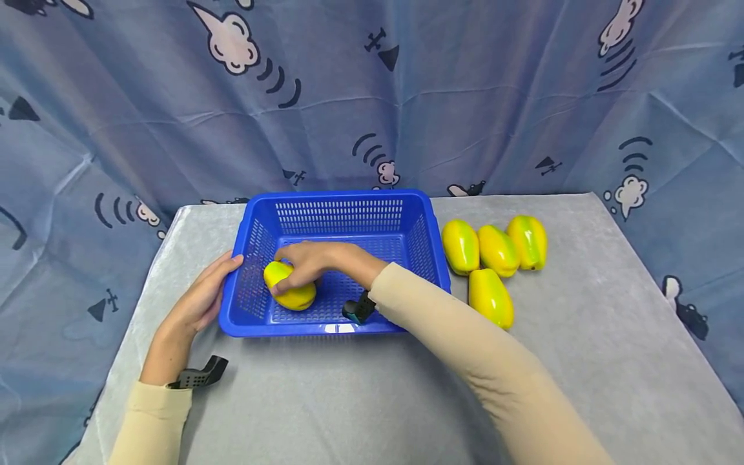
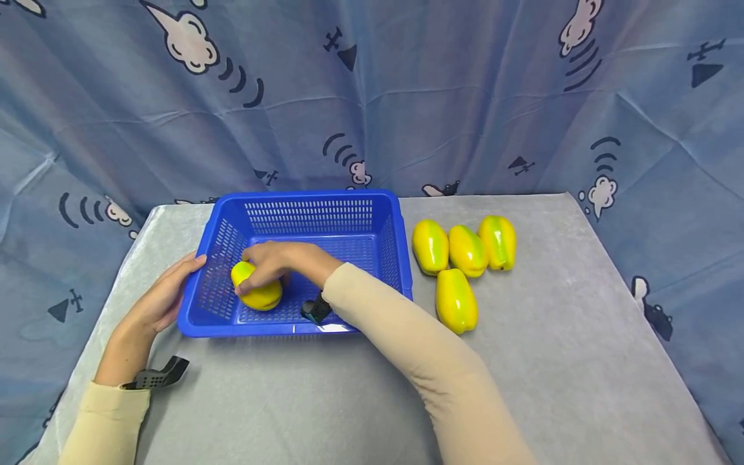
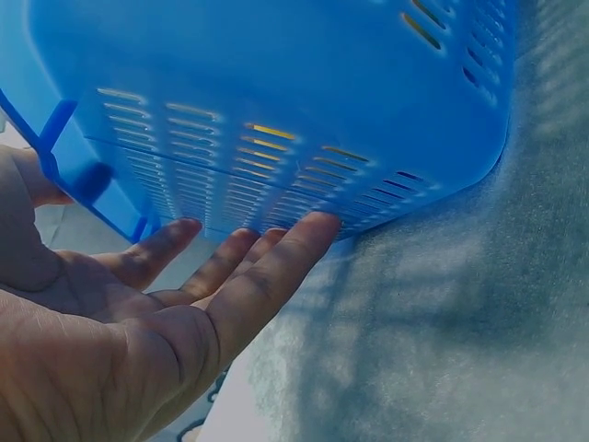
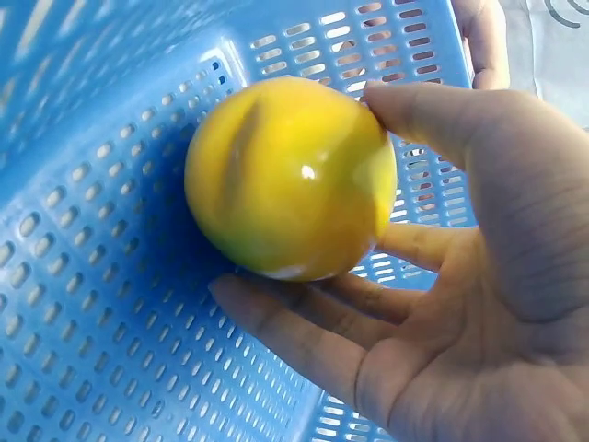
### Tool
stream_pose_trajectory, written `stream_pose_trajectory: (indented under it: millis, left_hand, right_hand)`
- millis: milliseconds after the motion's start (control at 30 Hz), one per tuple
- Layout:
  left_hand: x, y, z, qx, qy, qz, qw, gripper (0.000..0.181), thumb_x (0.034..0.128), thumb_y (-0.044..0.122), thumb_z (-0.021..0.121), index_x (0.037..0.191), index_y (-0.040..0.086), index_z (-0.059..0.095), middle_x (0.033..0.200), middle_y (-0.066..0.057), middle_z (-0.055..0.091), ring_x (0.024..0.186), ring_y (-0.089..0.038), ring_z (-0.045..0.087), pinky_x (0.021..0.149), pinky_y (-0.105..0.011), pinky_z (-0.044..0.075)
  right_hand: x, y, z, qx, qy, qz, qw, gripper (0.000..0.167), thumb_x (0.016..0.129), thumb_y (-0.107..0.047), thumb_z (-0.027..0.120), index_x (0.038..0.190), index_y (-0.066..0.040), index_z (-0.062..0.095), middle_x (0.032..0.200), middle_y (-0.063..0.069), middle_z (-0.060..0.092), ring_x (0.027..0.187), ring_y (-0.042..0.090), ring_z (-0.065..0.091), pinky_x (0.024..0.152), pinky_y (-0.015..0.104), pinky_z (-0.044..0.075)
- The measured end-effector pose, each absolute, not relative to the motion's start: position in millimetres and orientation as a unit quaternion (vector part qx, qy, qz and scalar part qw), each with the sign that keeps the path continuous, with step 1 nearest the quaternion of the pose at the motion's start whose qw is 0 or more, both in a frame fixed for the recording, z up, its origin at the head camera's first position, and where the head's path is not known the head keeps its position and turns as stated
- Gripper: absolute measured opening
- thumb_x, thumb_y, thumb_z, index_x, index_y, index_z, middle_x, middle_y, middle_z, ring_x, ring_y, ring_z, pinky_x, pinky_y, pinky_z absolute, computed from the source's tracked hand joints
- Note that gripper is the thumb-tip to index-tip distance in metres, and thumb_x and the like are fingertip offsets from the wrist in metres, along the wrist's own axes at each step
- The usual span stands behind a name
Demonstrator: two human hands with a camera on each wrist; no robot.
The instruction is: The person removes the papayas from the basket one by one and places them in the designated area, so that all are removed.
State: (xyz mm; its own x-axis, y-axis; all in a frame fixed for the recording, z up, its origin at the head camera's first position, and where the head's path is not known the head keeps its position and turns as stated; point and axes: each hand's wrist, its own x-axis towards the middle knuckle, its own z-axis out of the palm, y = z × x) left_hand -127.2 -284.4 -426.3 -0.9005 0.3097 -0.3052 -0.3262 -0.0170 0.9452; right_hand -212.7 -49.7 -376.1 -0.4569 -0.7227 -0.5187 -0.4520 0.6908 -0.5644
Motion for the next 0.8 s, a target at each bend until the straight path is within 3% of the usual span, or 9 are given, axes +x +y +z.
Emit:
stream_pose_trajectory:
  millis: [167, 433, 800]
  left_hand:
    - [-128.3, -283.3, -426.5, -0.008, 0.660, 0.717, 0.225, 0.073, 0.1155, 0.041, 0.037, 0.169, 0.004, 0.005, 0.132, 0.010, 0.059, 0.117, -0.003, 0.065, 0.097, -0.024, 0.059]
    - [-128.2, -282.5, -427.1, -0.006, 0.663, 0.715, 0.221, 0.074, 0.1152, 0.041, 0.039, 0.170, 0.004, 0.005, 0.131, 0.011, 0.060, 0.116, -0.003, 0.065, 0.096, -0.024, 0.059]
    - [-127.1, -282.7, -425.8, -0.009, 0.679, 0.702, 0.215, 0.073, 0.1153, 0.042, 0.038, 0.169, 0.002, 0.008, 0.130, 0.009, 0.060, 0.116, -0.004, 0.065, 0.097, -0.024, 0.058]
  right_hand:
    - [-213.3, -46.6, -376.5, -0.365, 0.838, -0.179, 0.365, 0.076, 0.099, -0.047, 0.068, 0.162, -0.015, 0.039, 0.148, 0.008, 0.055, 0.119, 0.020, 0.058, 0.086, 0.027, 0.059]
    - [-215.0, -38.2, -372.4, -0.384, 0.838, -0.185, 0.341, 0.071, 0.099, -0.043, 0.070, 0.160, -0.016, 0.043, 0.148, 0.007, 0.057, 0.126, 0.021, 0.055, 0.112, 0.037, 0.049]
    - [-209.6, -20.2, -361.3, -0.380, 0.839, -0.215, 0.324, 0.075, 0.101, -0.036, 0.069, 0.165, -0.016, 0.036, 0.155, 0.010, 0.055, 0.129, 0.024, 0.057, 0.113, 0.041, 0.051]
